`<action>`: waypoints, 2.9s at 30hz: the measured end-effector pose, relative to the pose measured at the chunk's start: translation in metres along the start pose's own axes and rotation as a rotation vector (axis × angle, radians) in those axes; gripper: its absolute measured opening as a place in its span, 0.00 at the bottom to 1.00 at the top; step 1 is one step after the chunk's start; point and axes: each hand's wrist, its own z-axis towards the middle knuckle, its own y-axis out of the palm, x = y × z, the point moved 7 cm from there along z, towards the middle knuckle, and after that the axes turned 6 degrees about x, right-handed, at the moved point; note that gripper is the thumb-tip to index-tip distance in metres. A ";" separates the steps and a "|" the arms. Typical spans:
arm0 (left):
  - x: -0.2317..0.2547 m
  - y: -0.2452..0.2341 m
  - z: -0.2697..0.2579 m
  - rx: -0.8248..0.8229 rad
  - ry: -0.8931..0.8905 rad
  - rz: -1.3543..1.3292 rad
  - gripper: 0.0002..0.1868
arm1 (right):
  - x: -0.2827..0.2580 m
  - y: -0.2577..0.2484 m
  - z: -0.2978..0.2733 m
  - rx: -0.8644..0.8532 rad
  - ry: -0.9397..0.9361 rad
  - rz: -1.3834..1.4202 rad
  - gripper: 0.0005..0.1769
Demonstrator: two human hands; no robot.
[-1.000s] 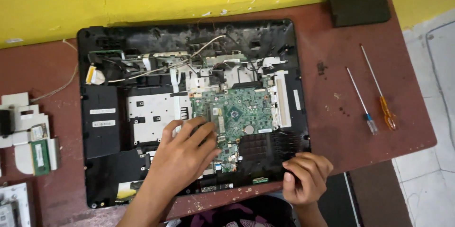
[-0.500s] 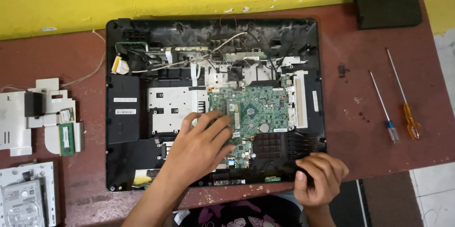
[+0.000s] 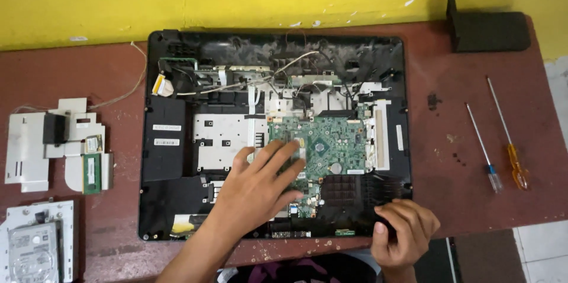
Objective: The person uses a screwdriver to remove screws from a disassembled laptop motherboard. They then remove a RAM stick from the motherboard and place it on the table. Finally, they disconnect a small white cable from the motherboard.
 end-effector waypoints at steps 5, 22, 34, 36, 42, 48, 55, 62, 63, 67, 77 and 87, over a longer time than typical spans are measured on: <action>-0.006 -0.003 0.001 -0.006 -0.062 0.111 0.36 | -0.002 0.000 0.000 0.014 -0.014 -0.002 0.22; -0.007 0.001 -0.004 0.043 -0.039 0.097 0.33 | -0.010 0.001 0.012 -0.050 0.014 -0.076 0.20; -0.008 0.009 -0.013 -0.006 -0.024 -0.097 0.31 | -0.015 -0.007 0.028 -0.101 -0.060 -0.024 0.13; -0.005 0.013 -0.019 0.004 -0.042 0.061 0.41 | -0.015 -0.006 0.030 -0.185 -0.014 0.022 0.14; -0.001 0.032 -0.028 -0.028 -0.111 0.127 0.42 | -0.013 -0.005 0.019 0.003 0.012 0.029 0.20; -0.004 0.014 -0.015 -0.019 -0.219 -0.290 0.31 | 0.009 -0.011 -0.009 0.029 0.019 -0.064 0.17; -0.010 0.001 -0.013 0.021 -0.320 -0.415 0.14 | 0.007 -0.005 -0.013 0.007 0.026 0.020 0.20; -0.007 -0.014 -0.008 0.130 -0.245 -0.489 0.09 | -0.004 -0.010 -0.011 0.079 -0.089 -0.066 0.26; -0.006 -0.016 -0.008 0.140 -0.225 -0.492 0.09 | -0.006 -0.010 -0.010 0.073 -0.107 -0.056 0.28; -0.008 -0.017 -0.011 0.150 -0.269 -0.500 0.05 | -0.006 -0.007 -0.010 0.084 -0.127 -0.035 0.31; -0.020 -0.038 -0.021 0.425 -0.388 -0.563 0.21 | -0.009 -0.008 -0.010 0.094 -0.139 -0.037 0.33; -0.024 -0.065 -0.041 0.812 -0.442 -0.566 0.23 | -0.005 -0.007 -0.011 0.114 -0.111 -0.045 0.36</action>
